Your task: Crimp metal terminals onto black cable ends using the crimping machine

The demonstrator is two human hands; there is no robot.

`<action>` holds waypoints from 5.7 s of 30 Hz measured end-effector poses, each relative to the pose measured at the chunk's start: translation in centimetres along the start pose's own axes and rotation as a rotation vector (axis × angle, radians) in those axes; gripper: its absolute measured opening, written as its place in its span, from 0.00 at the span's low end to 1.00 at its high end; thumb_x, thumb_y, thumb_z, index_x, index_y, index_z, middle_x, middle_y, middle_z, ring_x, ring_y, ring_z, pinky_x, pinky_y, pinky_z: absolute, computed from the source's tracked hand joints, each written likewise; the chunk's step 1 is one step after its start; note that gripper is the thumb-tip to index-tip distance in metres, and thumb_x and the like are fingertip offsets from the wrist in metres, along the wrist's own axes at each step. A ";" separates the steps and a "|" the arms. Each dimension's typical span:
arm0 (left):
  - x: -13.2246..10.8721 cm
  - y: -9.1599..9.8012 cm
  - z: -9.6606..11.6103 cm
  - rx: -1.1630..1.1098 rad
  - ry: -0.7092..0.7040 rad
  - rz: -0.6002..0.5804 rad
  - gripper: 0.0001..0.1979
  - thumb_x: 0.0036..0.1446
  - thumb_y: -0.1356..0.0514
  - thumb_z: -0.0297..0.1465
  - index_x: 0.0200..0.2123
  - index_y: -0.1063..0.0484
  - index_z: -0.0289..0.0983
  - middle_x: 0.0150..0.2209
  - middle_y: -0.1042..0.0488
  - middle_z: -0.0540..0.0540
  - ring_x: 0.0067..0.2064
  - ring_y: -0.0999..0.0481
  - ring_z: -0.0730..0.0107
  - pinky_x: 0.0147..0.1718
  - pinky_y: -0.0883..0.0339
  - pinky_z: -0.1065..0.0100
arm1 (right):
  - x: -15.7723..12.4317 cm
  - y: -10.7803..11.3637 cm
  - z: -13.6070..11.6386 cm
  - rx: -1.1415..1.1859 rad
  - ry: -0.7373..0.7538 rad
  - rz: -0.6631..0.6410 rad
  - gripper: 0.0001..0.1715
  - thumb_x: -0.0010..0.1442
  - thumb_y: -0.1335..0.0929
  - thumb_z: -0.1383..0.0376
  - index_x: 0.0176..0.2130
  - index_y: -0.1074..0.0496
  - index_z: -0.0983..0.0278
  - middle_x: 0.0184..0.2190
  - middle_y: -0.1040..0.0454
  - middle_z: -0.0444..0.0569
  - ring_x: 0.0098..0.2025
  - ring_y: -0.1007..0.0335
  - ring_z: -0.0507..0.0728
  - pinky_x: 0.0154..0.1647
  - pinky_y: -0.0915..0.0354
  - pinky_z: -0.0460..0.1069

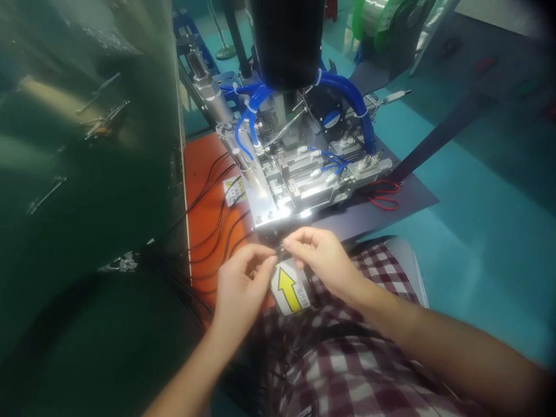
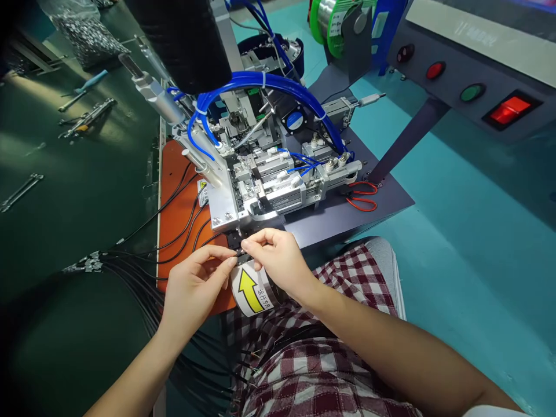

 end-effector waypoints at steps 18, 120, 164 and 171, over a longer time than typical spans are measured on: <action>0.2 0.5 -0.2 0.010 0.107 -0.109 0.08 0.55 0.37 0.32 0.39 0.27 0.38 0.27 0.27 0.51 0.22 0.30 0.73 0.21 0.39 0.73 | 0.3 1.6 1.1 -0.330 0.174 0.073 0.06 0.56 0.31 0.64 0.30 0.27 0.65 0.26 0.28 0.45 0.26 0.37 0.51 0.26 0.40 0.46; 1.4 1.1 -0.9 1.153 -0.510 -0.340 0.33 0.58 0.52 0.21 0.63 0.42 0.55 0.36 0.37 0.47 0.25 0.36 0.71 0.21 0.44 0.72 | 2.5 2.8 0.5 -0.367 -0.183 -0.149 0.07 0.56 0.31 0.64 0.29 0.29 0.66 0.15 0.33 0.40 0.20 0.37 0.50 0.22 0.42 0.45; 1.5 0.9 -1.3 1.142 -0.544 -0.318 0.34 0.55 0.51 0.21 0.62 0.40 0.53 0.33 0.41 0.48 0.24 0.40 0.72 0.20 0.51 0.72 | 1.6 2.2 2.5 -0.238 -0.068 0.071 0.11 0.54 0.29 0.59 0.31 0.30 0.64 0.18 0.39 0.39 0.19 0.48 0.49 0.19 0.50 0.45; 1.6 1.0 -1.1 1.116 -0.540 -0.354 0.36 0.50 0.47 0.22 0.62 0.40 0.51 0.33 0.42 0.49 0.25 0.39 0.71 0.21 0.52 0.72 | 1.6 1.8 2.1 -0.236 -0.038 0.104 0.10 0.51 0.29 0.60 0.30 0.28 0.65 0.20 0.36 0.41 0.21 0.45 0.49 0.20 0.47 0.46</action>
Point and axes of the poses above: each hand's wrist, its own x-axis towards the middle knuckle, its own y-axis out of the back of the hand, z = x × y, the point moved 2 cm from there along x, towards the middle knuckle
